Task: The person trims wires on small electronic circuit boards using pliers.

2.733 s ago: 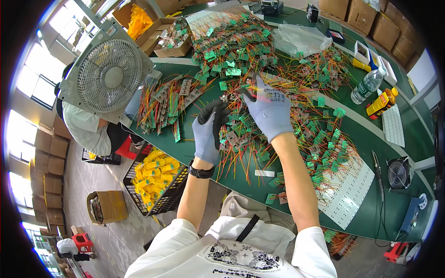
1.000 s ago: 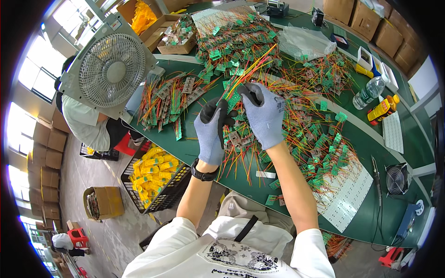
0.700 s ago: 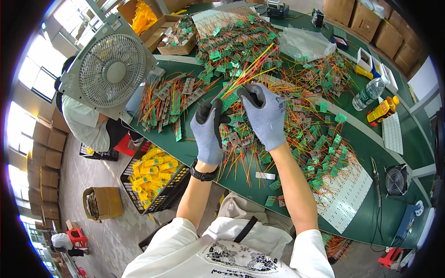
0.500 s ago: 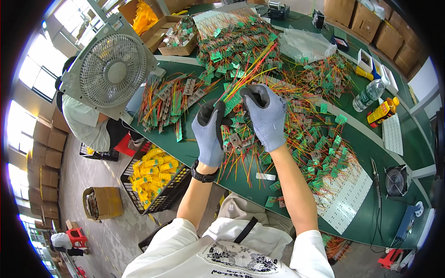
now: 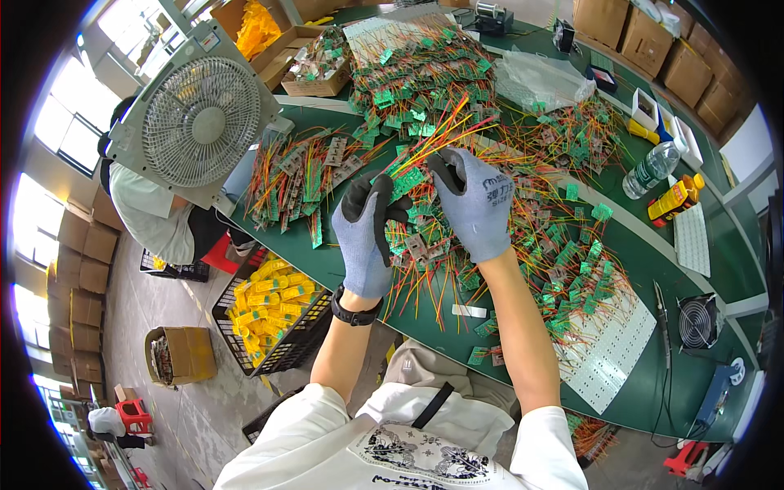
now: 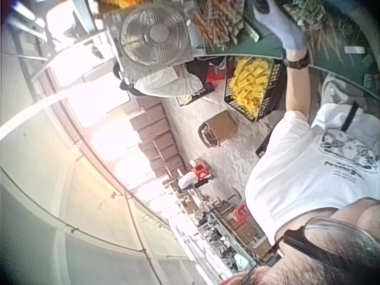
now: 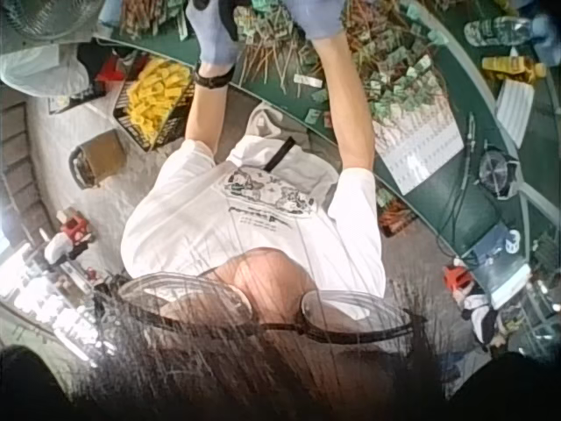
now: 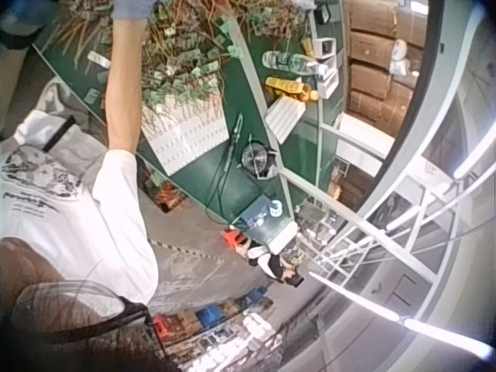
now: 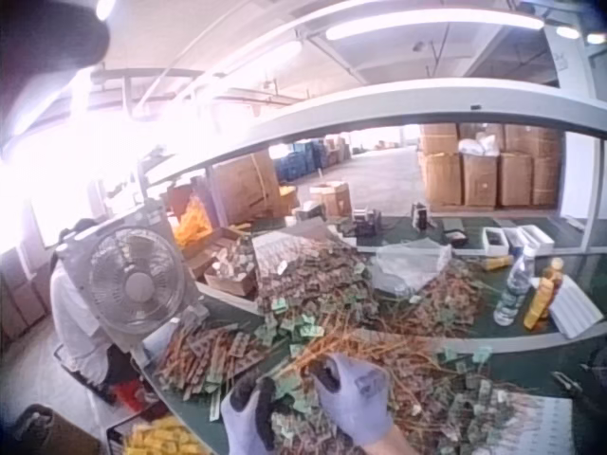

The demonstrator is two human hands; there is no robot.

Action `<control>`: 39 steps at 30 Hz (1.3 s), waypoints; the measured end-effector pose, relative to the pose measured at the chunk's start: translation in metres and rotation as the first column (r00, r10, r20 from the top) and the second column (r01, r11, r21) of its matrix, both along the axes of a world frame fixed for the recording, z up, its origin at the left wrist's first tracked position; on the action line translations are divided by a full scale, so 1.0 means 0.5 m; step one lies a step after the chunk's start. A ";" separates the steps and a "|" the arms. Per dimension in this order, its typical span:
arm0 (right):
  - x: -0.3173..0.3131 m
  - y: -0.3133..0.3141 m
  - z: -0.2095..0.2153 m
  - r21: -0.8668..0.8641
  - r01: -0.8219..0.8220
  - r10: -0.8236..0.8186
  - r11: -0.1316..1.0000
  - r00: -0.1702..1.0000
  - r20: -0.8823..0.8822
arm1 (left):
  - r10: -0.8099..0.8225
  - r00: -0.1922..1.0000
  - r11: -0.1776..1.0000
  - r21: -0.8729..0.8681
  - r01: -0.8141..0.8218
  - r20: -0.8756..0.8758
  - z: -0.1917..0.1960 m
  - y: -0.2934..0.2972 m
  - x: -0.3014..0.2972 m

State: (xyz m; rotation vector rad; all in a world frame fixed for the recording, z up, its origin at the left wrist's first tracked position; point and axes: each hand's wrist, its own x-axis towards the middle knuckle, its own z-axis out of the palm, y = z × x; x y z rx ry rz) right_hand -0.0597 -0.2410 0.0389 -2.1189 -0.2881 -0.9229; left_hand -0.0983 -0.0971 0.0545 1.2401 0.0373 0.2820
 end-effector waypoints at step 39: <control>-0.014 -0.019 0.041 -0.098 0.191 -0.209 0.977 0.951 -0.228 | 0.343 0.881 0.323 0.840 -0.437 0.327 -0.125 0.177 -0.046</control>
